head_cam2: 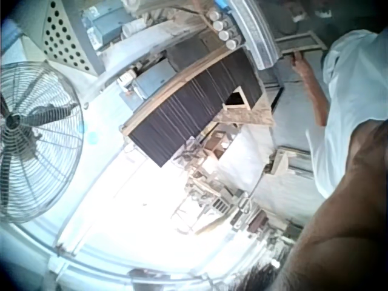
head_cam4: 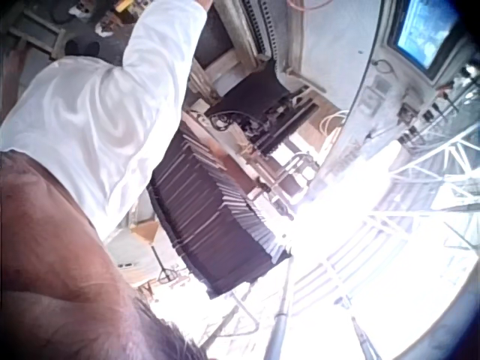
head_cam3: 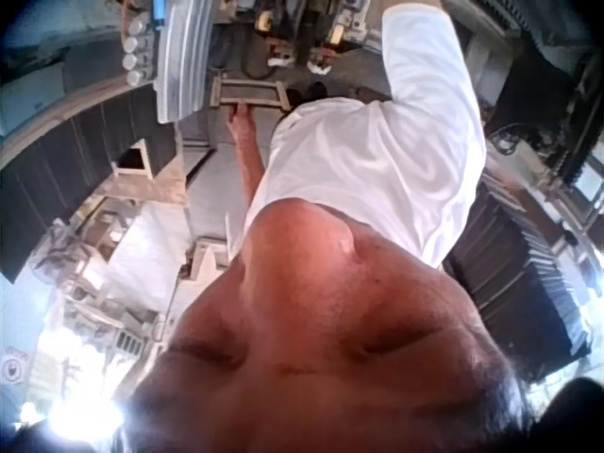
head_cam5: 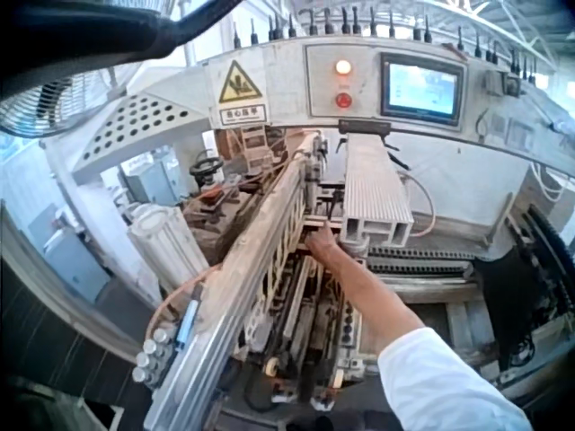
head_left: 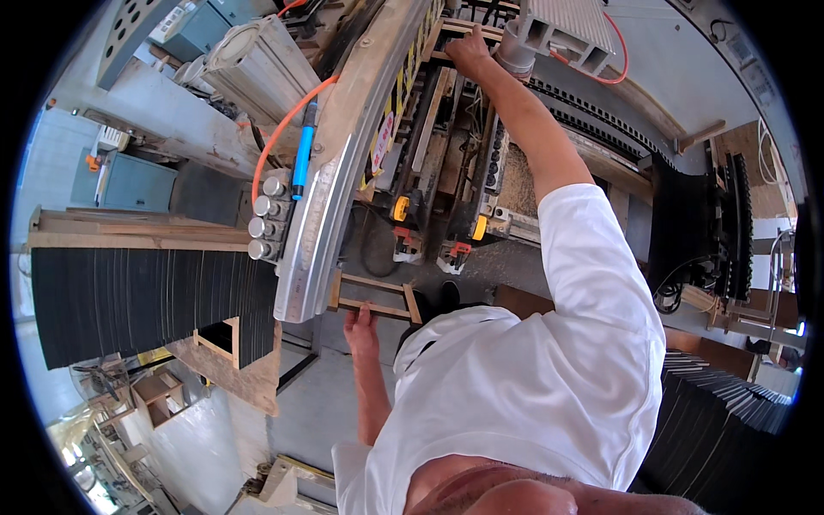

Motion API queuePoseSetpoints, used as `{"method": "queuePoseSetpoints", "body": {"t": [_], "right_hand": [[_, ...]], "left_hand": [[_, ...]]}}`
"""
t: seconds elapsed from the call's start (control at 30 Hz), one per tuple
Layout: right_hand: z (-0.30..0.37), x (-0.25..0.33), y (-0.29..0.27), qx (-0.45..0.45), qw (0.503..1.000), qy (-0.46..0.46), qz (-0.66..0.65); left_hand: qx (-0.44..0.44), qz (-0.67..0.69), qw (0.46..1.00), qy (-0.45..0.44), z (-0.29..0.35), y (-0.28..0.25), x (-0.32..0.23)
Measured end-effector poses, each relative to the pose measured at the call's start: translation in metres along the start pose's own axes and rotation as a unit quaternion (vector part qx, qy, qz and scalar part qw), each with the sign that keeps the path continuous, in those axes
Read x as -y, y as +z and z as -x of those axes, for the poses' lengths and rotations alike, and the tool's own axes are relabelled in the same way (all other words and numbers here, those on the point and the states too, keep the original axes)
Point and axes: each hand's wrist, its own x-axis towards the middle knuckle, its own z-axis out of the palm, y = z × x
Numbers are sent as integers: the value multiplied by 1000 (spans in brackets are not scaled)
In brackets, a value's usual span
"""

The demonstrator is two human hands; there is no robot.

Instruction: The person repeatedly picks up small wooden frames from a table, places them into a machine, and removes them after processing. They stack the processed frames on a nearby surface. The person also briefly touches their face during the task.

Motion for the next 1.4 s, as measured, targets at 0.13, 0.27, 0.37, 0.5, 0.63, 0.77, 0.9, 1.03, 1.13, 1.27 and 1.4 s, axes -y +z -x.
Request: {"method": "queuePoseSetpoints", "body": {"t": [0.13, 0.27, 0.37, 0.5, 0.63, 0.77, 0.9, 1.03, 1.13, 1.27, 1.4], "right_hand": [[7, 3, -4, -15, 1000, -10, -7], [15, 2, -14, 7, 1000, -19, -18], [17, 3, -17, 5, 1000, -12, -7], [18, 5, -19, 16, 1000, -16, -18], [20, 3, -22, 16, 1000, -11, 4], [22, 14, -34, 29, 999, -11, 20], [4, 1, -5, 32, 997, 21, 61], [27, -5, -36, -12, 1000, -2, 2], [63, 15, -82, -148, 983, -9, -110], [149, 58, -156, -216, 911, 16, -350], [251, 131, -183, -171, 827, 46, -533]], "left_hand": [[-40, -36, 999, 1, 11, 6, 10], [-70, -51, 996, 8, 19, 3, 21], [-100, -61, 993, 12, 20, -2, 24], [-115, -84, 989, 45, 20, -19, 23], [-117, -90, 986, 72, 27, -20, 18], [-155, -88, 980, 87, 46, -23, 9], [-176, -93, 974, 107, 62, -39, -8], [-196, -156, 947, 199, 85, -64, -63], [-209, -82, 940, 257, 98, -115, -109], [-231, -7, 930, 284, 108, -190, -194], [-267, 29, 918, 291, 63, -287, -266]]}}
